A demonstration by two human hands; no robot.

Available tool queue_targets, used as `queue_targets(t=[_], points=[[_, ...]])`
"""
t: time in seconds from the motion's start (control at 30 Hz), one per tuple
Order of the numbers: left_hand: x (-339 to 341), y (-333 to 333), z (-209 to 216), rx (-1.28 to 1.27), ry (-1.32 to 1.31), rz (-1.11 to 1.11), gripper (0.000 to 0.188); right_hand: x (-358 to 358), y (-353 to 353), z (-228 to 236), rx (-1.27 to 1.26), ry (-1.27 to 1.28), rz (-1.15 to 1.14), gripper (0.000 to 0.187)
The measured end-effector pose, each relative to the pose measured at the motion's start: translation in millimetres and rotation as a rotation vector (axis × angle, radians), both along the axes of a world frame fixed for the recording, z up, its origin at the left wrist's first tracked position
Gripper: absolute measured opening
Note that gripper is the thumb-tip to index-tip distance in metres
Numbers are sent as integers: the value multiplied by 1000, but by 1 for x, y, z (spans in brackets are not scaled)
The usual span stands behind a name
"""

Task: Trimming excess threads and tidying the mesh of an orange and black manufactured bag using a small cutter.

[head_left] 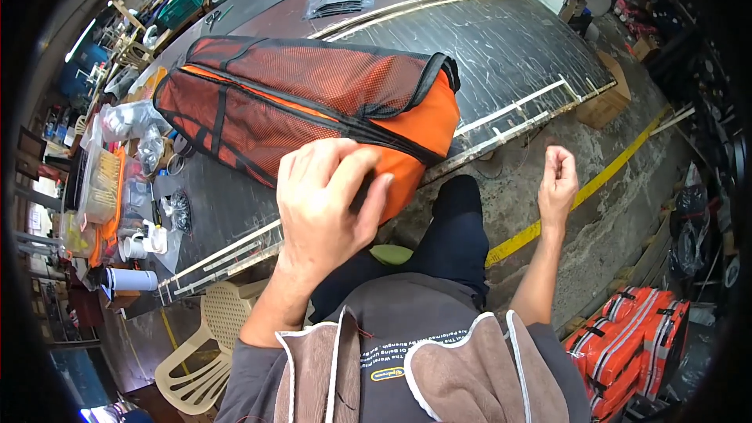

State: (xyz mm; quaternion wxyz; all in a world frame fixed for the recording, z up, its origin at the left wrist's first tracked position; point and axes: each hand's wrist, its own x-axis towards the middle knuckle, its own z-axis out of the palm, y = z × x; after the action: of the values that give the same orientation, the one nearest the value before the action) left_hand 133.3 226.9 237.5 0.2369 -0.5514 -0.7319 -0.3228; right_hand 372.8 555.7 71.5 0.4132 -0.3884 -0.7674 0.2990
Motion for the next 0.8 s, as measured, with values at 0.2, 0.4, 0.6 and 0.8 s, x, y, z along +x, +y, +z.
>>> queue_targets(t=[0.2, 0.4, 0.6, 0.8], points=[[6, 31, 1, -190, 120, 225, 27, 29, -33, -38, -42, -374, -199, 61], [6, 33, -5, -73, 101, 152, 21, -31, -82, -21, 71, -39, 10, 34], [18, 24, -27, -48, 53, 157, 13, -87, -112, 17, 429, 236, 334, 34], [19, 17, -33, -79, 54, 141, 15, -122, -118, 27, 688, 322, 457, 34]])
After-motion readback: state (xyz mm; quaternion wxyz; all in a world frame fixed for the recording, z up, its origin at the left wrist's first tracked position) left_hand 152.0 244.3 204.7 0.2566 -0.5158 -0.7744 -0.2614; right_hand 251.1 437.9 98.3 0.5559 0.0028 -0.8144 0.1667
